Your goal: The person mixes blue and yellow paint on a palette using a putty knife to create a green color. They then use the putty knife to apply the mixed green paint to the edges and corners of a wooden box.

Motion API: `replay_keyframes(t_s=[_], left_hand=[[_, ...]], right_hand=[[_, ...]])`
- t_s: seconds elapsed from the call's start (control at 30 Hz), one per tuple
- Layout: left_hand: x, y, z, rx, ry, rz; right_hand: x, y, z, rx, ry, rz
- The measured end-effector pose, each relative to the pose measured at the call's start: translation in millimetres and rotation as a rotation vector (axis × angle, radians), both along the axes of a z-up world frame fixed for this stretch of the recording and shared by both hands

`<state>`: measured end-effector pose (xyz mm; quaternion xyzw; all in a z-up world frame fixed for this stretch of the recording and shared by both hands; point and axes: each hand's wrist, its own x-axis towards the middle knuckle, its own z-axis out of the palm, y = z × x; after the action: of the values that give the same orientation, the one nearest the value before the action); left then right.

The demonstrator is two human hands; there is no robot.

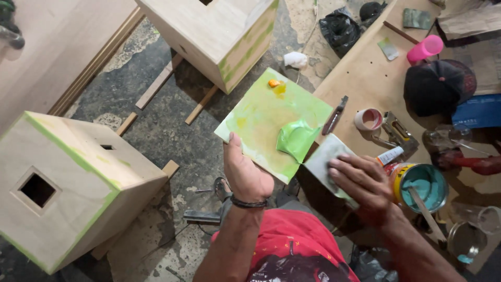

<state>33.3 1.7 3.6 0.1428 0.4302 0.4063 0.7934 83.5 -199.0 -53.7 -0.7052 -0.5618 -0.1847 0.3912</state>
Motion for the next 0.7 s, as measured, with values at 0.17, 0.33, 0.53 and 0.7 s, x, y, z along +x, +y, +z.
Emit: replay_keyframes(t_s=[0.17,0.33,0.53,0.7], left_hand=[[1,5,26,0.124,0.078,-0.051],[-23,8,-20,0.294,-0.314,-0.298],[-18,-14,-14,0.340,0.037,-0.214],[-33,-26,-47,0.578,0.036,-0.284]], right_hand=[[-9,8,26,-0.022,0.135,-0.036],[15,24,51,-0.132,0.338,-0.126],[43,44,40,-0.353,0.512,-0.283],[41,47,34,-0.495,0.916,-0.441]])
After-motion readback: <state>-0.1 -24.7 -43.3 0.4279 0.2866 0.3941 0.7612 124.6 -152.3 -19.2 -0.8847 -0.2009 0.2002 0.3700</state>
